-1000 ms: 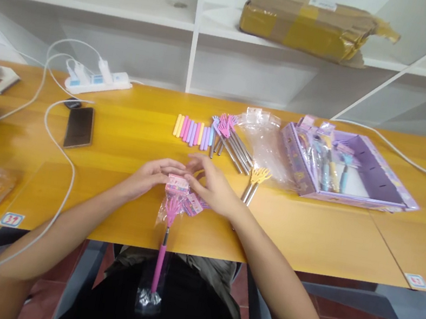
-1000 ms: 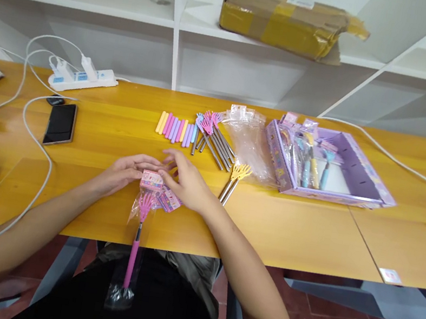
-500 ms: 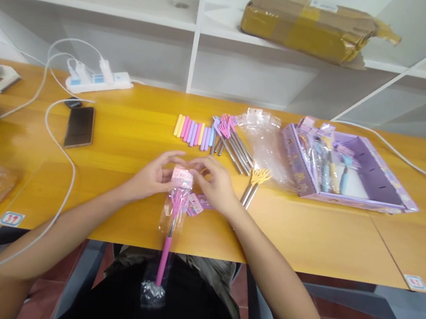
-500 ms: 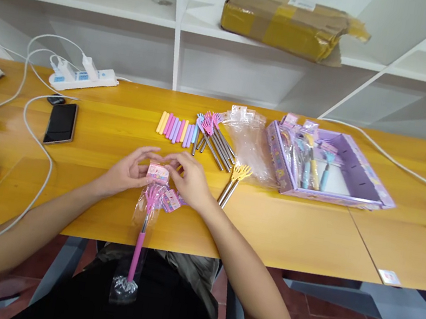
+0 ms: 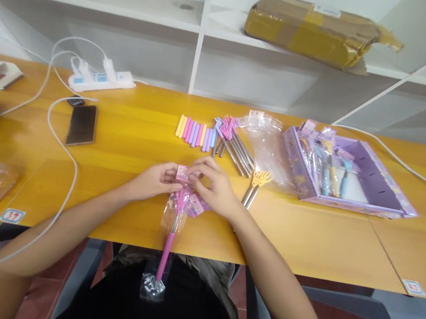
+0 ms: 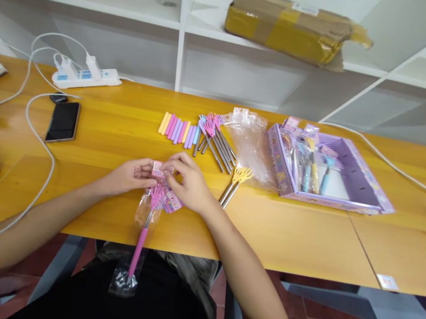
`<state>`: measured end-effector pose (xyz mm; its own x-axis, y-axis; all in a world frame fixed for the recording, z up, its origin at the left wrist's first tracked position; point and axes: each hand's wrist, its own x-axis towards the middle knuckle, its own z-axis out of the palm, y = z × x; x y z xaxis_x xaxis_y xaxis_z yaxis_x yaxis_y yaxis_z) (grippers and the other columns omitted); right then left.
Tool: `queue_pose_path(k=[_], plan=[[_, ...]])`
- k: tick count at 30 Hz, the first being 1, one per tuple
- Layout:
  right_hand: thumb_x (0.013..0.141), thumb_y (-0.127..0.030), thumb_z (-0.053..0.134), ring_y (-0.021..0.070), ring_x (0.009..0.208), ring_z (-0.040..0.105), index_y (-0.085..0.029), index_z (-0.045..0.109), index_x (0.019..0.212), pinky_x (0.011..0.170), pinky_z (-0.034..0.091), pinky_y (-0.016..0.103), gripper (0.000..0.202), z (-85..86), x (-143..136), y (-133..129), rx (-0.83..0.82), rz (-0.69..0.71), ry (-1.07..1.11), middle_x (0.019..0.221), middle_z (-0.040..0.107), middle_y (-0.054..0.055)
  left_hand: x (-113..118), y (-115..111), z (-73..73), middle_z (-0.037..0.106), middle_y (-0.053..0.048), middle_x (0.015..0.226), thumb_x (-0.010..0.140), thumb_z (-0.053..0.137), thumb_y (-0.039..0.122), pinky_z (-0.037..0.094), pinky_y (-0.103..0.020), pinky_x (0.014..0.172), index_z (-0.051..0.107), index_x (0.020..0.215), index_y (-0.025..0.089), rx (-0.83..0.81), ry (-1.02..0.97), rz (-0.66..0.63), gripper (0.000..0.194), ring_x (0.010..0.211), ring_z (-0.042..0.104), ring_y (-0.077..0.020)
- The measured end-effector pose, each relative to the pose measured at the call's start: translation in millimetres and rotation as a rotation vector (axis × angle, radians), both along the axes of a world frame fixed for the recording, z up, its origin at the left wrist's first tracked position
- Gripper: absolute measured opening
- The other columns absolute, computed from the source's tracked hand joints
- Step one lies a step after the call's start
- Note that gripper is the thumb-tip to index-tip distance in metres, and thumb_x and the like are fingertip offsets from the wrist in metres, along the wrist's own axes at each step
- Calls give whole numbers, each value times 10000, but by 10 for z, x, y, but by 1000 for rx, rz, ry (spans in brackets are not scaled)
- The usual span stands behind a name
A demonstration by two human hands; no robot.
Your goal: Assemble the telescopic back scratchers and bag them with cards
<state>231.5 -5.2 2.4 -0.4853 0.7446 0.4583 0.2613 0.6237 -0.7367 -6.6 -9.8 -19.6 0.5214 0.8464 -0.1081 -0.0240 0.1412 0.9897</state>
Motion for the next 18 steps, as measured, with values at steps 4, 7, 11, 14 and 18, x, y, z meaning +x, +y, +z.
queue_pose_path(k=[4, 7, 11, 14, 18], plan=[[1020, -237, 636, 228, 1029, 644, -246, 727, 1104, 959, 546, 429, 124, 37, 2, -21, -17, 36, -11, 1114, 634, 67, -1, -5, 16, 772, -139, 1254, 862, 866, 304, 572, -430, 1032, 676, 1211, 164, 35, -7, -6, 422, 1122, 754, -234], [1043, -263, 619, 225, 1027, 647, -251, 718, 1101, 946, 551, 417, 115, 2, -18, -16, -19, 41, -23, 1107, 646, 67, -1, -9, 40, 768, -123, 1227, 917, 812, 359, 570, -389, 986, 689, 1203, 170, 73, 2, 1, 364, 1099, 740, -224], [1037, -248, 619, 202, 977, 658, -239, 633, 1231, 857, 558, 358, 194, -136, -77, -7, -63, -10, 21, 1120, 667, 66, -6, -12, 65, 746, -62, 1034, 986, 714, 468, 550, -300, 781, 704, 1113, 173, 125, 71, 29, 321, 900, 701, -181], [1007, -290, 670, 180, 883, 664, -224, 536, 1362, 785, 550, 323, 385, -212, -124, -21, -167, -31, 40, 1091, 681, 49, -15, -16, 60, 698, -24, 896, 1005, 677, 503, 510, -277, 721, 698, 1002, 167, 184, 150, 62, 337, 806, 655, -161], [1030, -375, 648, 170, 820, 664, -212, 606, 1256, 747, 519, 300, 282, -217, -149, -37, -256, -13, -18, 1007, 726, 29, -25, -15, 37, 724, -37, 903, 990, 695, 507, 519, -291, 728, 696, 1019, 161, 183, 167, 53, 348, 800, 681, -171]])
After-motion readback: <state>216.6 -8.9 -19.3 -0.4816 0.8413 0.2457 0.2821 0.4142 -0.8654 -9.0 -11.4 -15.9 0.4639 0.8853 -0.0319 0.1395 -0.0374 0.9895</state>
